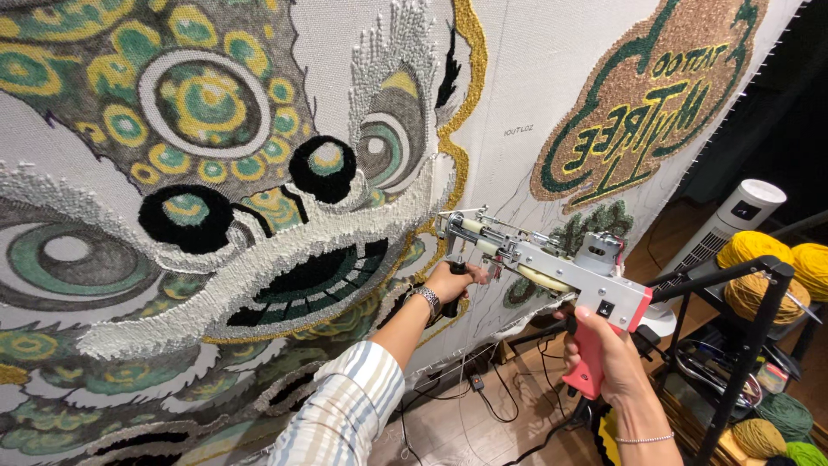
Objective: The person uses a handheld tufting gun to apply white yarn onto a stretched canvas featuring a pre-printed design of a stylized lion head. The operator guides the tool along the contours of the design, creating a raised, textured surface. The process involves continuous movement of the tool and manual feeding of the yarn.
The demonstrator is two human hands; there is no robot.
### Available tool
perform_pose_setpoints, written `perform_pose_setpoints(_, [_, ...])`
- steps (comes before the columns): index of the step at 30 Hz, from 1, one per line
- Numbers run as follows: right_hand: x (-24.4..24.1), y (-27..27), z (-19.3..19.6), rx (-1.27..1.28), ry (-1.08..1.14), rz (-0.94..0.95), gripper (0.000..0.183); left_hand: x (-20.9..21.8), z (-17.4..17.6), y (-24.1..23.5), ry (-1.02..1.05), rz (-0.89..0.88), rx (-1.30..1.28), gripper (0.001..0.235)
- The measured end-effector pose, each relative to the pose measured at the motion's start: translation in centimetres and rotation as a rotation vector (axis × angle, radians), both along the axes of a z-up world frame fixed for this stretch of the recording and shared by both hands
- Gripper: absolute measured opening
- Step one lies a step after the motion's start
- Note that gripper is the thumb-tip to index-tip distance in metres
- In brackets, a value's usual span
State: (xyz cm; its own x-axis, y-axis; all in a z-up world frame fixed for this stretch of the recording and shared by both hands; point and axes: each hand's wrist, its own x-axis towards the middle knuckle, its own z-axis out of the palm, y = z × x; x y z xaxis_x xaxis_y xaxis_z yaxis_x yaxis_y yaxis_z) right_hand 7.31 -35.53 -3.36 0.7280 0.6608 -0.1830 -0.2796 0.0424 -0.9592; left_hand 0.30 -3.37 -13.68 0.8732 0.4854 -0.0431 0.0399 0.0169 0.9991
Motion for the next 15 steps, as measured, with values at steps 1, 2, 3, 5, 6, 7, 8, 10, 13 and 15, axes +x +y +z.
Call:
perform_pose_setpoints(1, [-0.2,0.1,0.2,0.0,0.0,0.005,0.049,0.0,-0.2,0.3,0.014,0.012,0.009,0.017])
perform_pose_setpoints(2, [-0.3,0.3,0.5,0.001,0.0,0.011,0.05,0.1,-0.5,0.5,0.029,0.024,0.017,0.016])
perform_pose_setpoints(3, [-0.5,0.5,0.7,-0.009,-0.003,0.01,0.049,0.3,-0.7,0.6,0.042,0.034,0.026,0.014])
perform_pose_setpoints(5, [-1.0,0.7,1.1,-0.027,-0.009,0.007,0.049,0.6,-1.1,1.0,0.03,0.033,0.049,0.013])
perform_pose_setpoints(6, [-1.2,0.8,1.3,-0.035,-0.006,0.008,0.049,0.6,-1.3,1.1,0.024,0.031,0.06,0.013])
perform_pose_setpoints(7, [-1.3,0.9,1.5,-0.041,-0.004,0.007,0.049,0.7,-1.4,1.2,0.029,0.039,0.062,0.013])
perform_pose_setpoints(8, [-1.4,0.9,1.6,-0.047,-0.002,0.007,0.048,0.6,-1.5,1.2,0.034,0.046,0.065,0.013])
perform_pose_setpoints(10, [-1.5,1.1,1.6,-0.03,-0.002,0.009,0.048,0.5,-1.6,1.3,0.057,0.066,0.087,0.014])
perform_pose_setpoints(13, [-1.5,1.4,1.5,-0.003,0.003,0.004,0.047,0.4,-1.6,1.5,0.067,0.087,0.119,0.013])
perform_pose_setpoints(15, [-1.6,1.6,1.5,-0.005,-0.006,-0.011,0.047,0.4,-1.6,1.7,0.018,0.08,0.104,0.012])
